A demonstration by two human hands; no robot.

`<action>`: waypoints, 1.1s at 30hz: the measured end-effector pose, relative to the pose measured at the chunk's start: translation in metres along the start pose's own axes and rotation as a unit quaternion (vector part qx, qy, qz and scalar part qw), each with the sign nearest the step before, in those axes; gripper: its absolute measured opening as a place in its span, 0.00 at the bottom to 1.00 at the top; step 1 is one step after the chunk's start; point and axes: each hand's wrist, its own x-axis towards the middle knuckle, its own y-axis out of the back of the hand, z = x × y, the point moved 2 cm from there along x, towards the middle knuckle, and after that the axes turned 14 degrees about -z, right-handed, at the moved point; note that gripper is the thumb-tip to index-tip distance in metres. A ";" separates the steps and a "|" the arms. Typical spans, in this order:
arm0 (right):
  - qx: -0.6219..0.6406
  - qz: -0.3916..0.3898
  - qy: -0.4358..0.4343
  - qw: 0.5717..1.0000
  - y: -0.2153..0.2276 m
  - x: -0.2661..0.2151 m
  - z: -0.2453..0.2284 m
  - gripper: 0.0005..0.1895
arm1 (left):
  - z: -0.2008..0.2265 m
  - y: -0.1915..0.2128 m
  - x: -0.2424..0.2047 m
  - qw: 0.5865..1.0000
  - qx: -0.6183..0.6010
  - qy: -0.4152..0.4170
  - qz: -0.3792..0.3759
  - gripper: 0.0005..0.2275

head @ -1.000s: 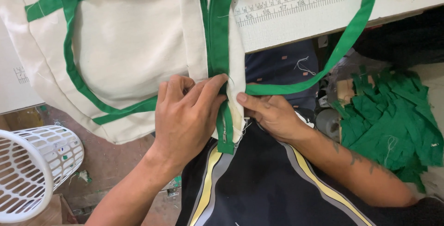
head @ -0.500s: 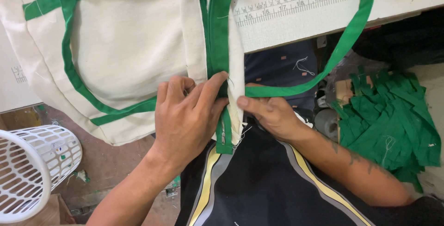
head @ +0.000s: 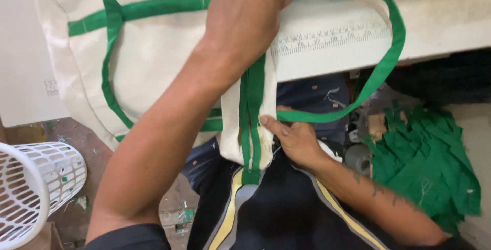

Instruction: Sewing a green zipper onto a white canvas tote bag using an industrial sewing machine.

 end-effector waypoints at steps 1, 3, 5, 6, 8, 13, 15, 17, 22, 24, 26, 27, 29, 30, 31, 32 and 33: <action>-0.037 0.014 -0.027 0.999 0.002 0.003 0.004 0.22 | -0.007 -0.009 0.010 0.999 0.017 0.043 -0.018 0.22; -0.025 0.004 -0.049 0.998 -0.002 -0.002 -0.021 0.13 | -0.022 0.002 -0.008 0.997 -0.022 0.056 0.040 0.12; -0.007 -0.001 -0.077 0.997 -0.010 -0.008 -0.038 0.17 | -0.032 0.016 -0.026 0.992 -0.068 0.061 0.090 0.06; 0.039 0.015 -0.175 0.984 -0.014 -0.011 -0.041 0.20 | -0.034 0.026 -0.034 0.982 -0.115 0.083 0.124 0.01; 0.084 0.019 -0.282 0.956 -0.015 -0.019 -0.051 0.24 | -0.041 0.034 -0.040 0.968 -0.162 0.120 0.151 0.07; 0.004 0.002 -0.257 0.966 -0.002 -0.020 0.000 0.46 | -0.037 0.042 -0.033 0.969 -0.189 0.150 0.052 0.14; 0.113 0.012 -0.256 0.960 -0.013 -0.026 -0.042 0.25 | -0.032 0.034 -0.034 0.979 -0.125 0.155 0.045 0.13; 0.220 0.021 -0.250 0.943 -0.018 -0.029 -0.056 0.22 | -0.030 0.024 -0.038 0.985 -0.061 0.158 0.040 0.13; 0.356 -0.034 -0.219 0.908 -0.018 -0.031 -0.066 0.25 | -0.030 0.025 -0.063 0.993 0.032 0.008 0.110 0.03; 0.366 -0.034 -0.228 0.901 -0.015 -0.032 -0.064 0.24 | -0.035 0.036 -0.076 0.997 0.034 -0.021 0.069 0.05; 0.374 -0.037 -0.236 0.896 -0.013 -0.033 -0.063 0.22 | -0.039 0.044 -0.085 0.998 0.038 -0.049 0.030 0.11; 0.330 -0.033 -0.252 0.909 -0.012 -0.036 -0.062 0.21 | -0.041 0.044 -0.089 0.996 0.061 -0.057 0.011 0.16; 0.283 -0.030 -0.267 0.921 -0.007 -0.043 -0.046 0.22 | -0.044 0.047 -0.093 0.995 0.083 -0.063 -0.007 0.24; 0.179 -0.025 -0.269 0.946 0.000 -0.048 -0.032 0.24 | -0.044 0.048 -0.093 0.991 0.110 -0.069 -0.016 0.26; 0.075 -0.021 -0.266 0.961 0.006 -0.051 -0.018 0.42 | -0.044 0.050 -0.093 0.987 0.139 -0.076 -0.025 0.28; 0.073 -0.022 -0.264 0.961 0.005 -0.049 -0.020 0.42 | -0.043 0.052 -0.091 0.987 0.140 -0.075 -0.023 0.28; 0.097 -0.003 -0.267 0.959 0.002 -0.050 -0.020 0.39 | -0.040 0.052 -0.091 0.977 0.195 -0.081 -0.022 0.27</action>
